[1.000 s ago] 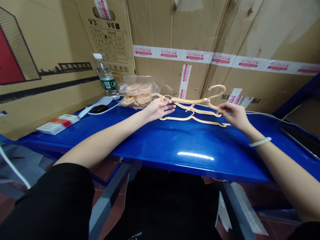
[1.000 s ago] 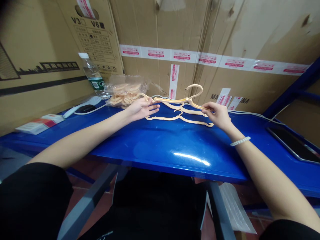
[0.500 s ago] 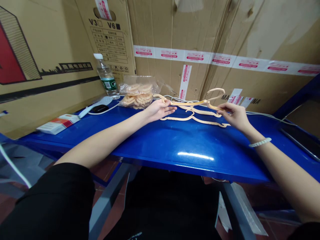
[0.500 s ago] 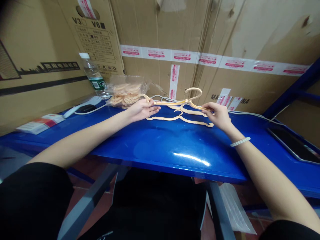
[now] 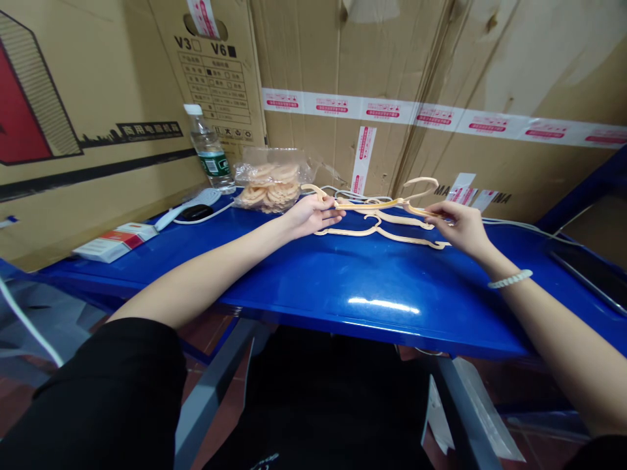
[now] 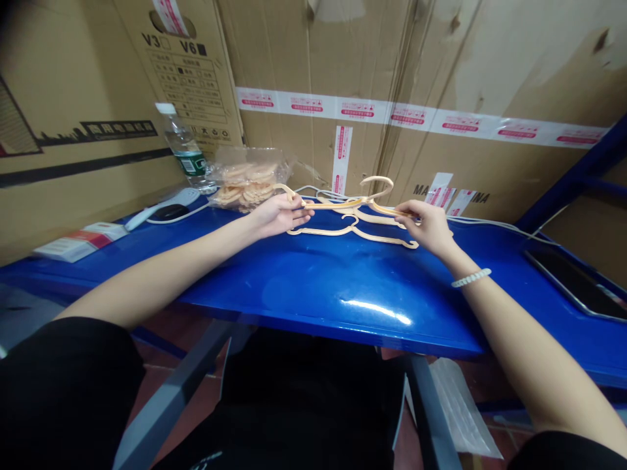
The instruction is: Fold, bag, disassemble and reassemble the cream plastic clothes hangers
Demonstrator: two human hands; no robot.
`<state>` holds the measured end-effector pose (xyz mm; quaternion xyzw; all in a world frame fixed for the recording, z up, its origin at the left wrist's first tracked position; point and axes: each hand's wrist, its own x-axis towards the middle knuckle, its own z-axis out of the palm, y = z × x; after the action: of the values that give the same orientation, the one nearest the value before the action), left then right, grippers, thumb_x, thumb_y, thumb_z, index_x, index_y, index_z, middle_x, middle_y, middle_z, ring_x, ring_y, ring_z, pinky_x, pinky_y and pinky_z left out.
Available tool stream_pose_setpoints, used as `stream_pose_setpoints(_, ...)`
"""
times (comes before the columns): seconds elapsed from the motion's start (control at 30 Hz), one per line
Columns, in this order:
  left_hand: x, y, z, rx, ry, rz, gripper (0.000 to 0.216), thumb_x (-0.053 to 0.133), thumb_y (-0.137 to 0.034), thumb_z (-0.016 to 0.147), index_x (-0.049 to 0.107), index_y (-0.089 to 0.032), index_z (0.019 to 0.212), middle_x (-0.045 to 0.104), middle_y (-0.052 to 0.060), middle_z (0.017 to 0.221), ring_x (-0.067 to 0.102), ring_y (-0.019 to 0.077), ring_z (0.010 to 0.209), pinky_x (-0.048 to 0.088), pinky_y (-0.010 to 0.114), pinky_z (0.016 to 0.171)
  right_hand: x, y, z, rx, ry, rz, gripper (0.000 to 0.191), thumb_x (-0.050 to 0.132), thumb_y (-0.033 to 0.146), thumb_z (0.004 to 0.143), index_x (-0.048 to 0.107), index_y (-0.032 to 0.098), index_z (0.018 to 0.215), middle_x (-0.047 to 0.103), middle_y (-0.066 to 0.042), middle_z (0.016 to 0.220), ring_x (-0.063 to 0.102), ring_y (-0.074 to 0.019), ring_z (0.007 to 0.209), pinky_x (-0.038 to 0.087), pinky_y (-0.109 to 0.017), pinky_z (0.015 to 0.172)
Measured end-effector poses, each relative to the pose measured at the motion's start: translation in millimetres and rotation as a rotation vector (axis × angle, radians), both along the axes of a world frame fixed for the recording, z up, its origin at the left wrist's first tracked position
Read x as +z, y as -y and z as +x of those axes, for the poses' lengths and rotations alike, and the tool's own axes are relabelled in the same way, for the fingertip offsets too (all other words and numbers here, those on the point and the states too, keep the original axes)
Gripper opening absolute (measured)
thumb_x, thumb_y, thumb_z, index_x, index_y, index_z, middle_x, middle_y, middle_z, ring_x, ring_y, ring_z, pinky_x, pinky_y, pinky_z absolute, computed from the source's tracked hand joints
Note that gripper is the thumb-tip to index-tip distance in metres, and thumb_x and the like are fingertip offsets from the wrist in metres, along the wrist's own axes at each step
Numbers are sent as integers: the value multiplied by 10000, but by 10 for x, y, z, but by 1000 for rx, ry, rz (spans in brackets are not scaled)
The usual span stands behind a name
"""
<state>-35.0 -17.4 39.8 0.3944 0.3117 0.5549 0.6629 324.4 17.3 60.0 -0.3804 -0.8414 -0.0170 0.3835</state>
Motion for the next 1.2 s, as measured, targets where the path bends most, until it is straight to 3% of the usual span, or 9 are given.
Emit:
stream_pose_setpoints(0.27,45,48,60,67,-24,-29,311,514,75,885,480,-147,670,633,29,769,659,121,709,565,295,859,-15,8,-11,8,11,14,221,644,414,889,724,210,920,767,-100,896,716,-296,808,576,-431,776)
stream_pose_setpoints(0.43,-17,1,77,160,-60,-7,291,547,103,801,481,-142,660,627,43,769,631,118,706,571,350,906,-53,5,-33,36,42,26,223,633,415,898,723,212,912,764,-96,877,710,-289,791,557,-411,737)
stream_pose_setpoints(0.67,-84,-34,103,246,-102,-1,282,503,137,726,491,-136,656,642,44,738,621,106,657,577,330,829,-70,21,-60,70,46,9,217,641,416,889,726,217,899,765,-87,859,708,-284,754,555,-403,703)
stream_pose_setpoints(0.87,-85,-26,114,305,-95,53,314,550,133,769,470,-155,673,556,-18,649,597,104,609,589,319,787,-68,53,-80,60,27,-32,261,637,446,900,742,210,937,773,-92,883,726,-291,782,588,-417,740)
stream_pose_setpoints(1.07,-47,16,128,312,-26,103,280,576,77,875,508,-151,727,619,-4,755,667,101,771,578,315,968,-42,112,-117,-8,-39,-124,322,663,512,888,753,211,962,767,-94,837,734,-308,765,603,-414,654)
stream_pose_setpoints(1.2,-60,99,165,319,-109,54,156,617,-72,937,551,-161,827,682,37,864,693,137,780,591,362,937,34,152,-111,-10,-115,-197,322,712,524,864,726,219,965,753,-84,798,704,-265,637,590,-390,574)
